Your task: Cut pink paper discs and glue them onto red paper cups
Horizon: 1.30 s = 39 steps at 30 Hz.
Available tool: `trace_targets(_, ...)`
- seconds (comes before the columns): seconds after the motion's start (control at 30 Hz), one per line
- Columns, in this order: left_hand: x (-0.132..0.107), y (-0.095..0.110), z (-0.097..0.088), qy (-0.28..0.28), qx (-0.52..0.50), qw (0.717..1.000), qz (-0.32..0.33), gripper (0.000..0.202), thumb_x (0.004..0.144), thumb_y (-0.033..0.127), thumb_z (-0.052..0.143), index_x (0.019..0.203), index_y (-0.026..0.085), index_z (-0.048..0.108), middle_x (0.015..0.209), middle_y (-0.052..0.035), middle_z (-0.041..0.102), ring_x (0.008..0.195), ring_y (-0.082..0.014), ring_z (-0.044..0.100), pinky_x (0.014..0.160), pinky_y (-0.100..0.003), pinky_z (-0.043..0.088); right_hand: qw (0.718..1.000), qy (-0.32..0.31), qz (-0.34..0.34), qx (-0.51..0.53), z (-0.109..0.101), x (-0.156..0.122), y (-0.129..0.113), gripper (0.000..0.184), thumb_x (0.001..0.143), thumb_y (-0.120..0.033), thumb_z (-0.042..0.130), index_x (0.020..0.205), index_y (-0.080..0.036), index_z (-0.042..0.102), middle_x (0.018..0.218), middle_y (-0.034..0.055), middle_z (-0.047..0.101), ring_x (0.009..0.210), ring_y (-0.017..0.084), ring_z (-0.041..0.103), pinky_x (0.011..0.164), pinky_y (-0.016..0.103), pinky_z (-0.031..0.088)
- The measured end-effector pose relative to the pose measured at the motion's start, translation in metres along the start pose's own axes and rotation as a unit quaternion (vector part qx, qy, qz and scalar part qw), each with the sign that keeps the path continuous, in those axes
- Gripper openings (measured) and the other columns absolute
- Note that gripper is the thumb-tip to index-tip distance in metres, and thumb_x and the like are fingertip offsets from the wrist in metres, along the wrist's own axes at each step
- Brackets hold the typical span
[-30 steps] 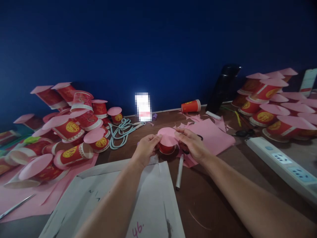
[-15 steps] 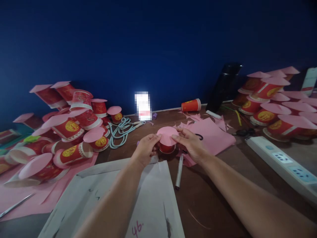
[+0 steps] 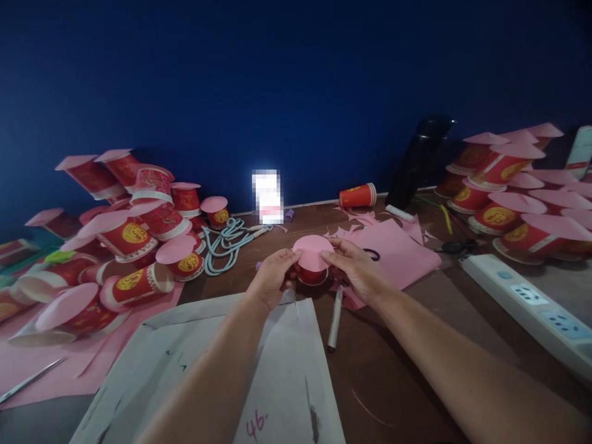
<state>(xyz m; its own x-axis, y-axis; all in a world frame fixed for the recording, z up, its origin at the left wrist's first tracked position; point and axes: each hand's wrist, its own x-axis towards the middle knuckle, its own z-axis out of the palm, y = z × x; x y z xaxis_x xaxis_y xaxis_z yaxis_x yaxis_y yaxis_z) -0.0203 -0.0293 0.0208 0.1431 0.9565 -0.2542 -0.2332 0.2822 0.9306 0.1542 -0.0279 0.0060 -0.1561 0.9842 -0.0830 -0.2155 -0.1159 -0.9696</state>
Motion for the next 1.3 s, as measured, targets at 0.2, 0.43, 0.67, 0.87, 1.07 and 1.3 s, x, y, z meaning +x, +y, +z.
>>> trace_targets(0.2,0.001,0.001,0.000,0.006,-0.007,1.000,-0.011,0.035,0.066,0.038,0.074,0.069,0.016,0.046,0.058,0.0039,0.045,0.050,-0.0050,0.040,0.037,-0.013,0.024,1.000,0.005,0.021,-0.004,0.001,-0.001,-0.003,0.041,0.075,-0.036,0.072,0.111,-0.019,0.060,0.077,-0.0021,0.062,0.053,0.006,0.050,0.048,0.019,0.036)
trace_targets(0.43,0.001,0.000,0.000,0.005,-0.004,1.000,-0.010,0.034,0.066,0.037,0.073,0.071,0.016,0.047,0.059,0.0030,0.048,0.052,-0.0063,0.044,0.039,-0.014,0.031,1.000,0.001,0.027,-0.010,0.001,-0.001,-0.003,0.040,0.075,-0.036,0.072,0.110,-0.021,0.060,0.074,-0.0027,0.060,0.053,0.007,0.051,0.048,0.019,0.038)
trace_targets(0.67,0.002,0.002,0.002,0.031,0.004,0.999,-0.019,0.042,0.064,0.049,0.075,0.075,0.016,0.052,0.063,0.0024,0.049,0.051,-0.0061,0.044,0.038,-0.014,0.031,0.999,-0.011,0.033,0.011,0.003,-0.002,-0.003,0.044,0.076,-0.037,0.071,0.114,-0.021,0.057,0.073,-0.0024,0.060,0.052,0.008,0.051,0.049,0.022,0.042)
trace_targets(0.87,0.008,0.002,0.009,0.070,0.032,0.997,-0.005,0.045,0.066,0.057,0.071,0.075,0.016,0.055,0.056,0.0041,0.045,0.045,-0.0057,0.041,0.036,-0.015,0.027,0.999,0.001,0.032,0.007,0.004,-0.003,-0.005,0.046,0.074,-0.037,0.071,0.114,-0.019,0.057,0.078,0.0003,0.064,0.057,0.010,0.055,0.051,0.022,0.045)
trace_targets(1.07,0.010,0.002,0.010,0.079,0.034,0.996,-0.005,0.032,0.071,0.044,0.069,0.071,0.017,0.051,0.054,0.0045,0.045,0.044,-0.0059,0.041,0.037,-0.015,0.027,0.999,0.000,0.035,0.011,0.005,-0.004,-0.006,0.043,0.074,-0.037,0.072,0.111,-0.021,0.058,0.075,-0.0016,0.063,0.055,0.009,0.054,0.052,0.022,0.045)
trace_targets(1.3,0.010,0.000,0.009,0.070,0.038,0.997,-0.001,0.032,0.073,0.044,0.067,0.070,0.018,0.048,0.052,0.0047,0.044,0.043,-0.0061,0.041,0.037,-0.015,0.028,0.996,0.040,-0.017,-0.076,0.003,-0.006,-0.007,0.047,0.079,-0.051,0.064,0.114,-0.022,0.056,0.081,0.0007,0.061,0.062,0.013,0.057,0.052,0.024,0.045)
